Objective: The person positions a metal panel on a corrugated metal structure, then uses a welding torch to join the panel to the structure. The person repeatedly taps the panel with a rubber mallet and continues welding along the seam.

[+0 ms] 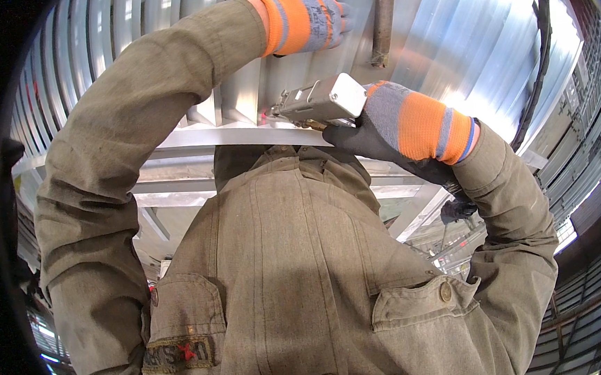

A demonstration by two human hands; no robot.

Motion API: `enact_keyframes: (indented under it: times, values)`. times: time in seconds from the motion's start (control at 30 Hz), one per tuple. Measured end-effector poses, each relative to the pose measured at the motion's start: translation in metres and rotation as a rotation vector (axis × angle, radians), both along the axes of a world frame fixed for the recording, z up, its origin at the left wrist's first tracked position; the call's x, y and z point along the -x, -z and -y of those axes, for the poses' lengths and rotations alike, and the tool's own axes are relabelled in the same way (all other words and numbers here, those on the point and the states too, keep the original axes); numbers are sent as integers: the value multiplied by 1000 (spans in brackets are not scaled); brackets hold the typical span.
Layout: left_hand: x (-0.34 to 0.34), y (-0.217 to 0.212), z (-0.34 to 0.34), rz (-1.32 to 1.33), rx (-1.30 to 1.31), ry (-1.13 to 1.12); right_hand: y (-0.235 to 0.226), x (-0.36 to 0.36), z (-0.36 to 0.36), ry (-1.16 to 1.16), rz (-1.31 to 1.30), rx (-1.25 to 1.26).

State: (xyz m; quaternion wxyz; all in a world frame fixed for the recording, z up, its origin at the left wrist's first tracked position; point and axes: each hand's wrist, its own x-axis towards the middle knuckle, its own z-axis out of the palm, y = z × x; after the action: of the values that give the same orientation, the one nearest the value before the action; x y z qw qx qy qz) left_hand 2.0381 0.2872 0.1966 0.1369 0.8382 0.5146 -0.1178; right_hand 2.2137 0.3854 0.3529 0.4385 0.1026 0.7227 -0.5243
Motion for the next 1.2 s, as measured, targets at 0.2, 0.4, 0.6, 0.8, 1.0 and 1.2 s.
enact_keyframes:
  times: [0.2,0.4,0.6,0.8,1.0,1.2]
  values:
    - [-4,2,2,44,1,-76,6,0,3,-27,-34,-12]
    - [-5,6,-1,66,-7,-100,8,1,2,-80,-18,-36]
    - [3,-10,12,116,-48,-154,6,5,3,-86,-56,-26]
    - [-3,-5,-3,55,68,-100,7,12,9,-185,-50,-49]
    - [-7,9,8,55,-17,-143,14,13,13,-160,-126,48]
    - [-6,7,10,70,-44,-146,23,2,15,-165,-164,-73]
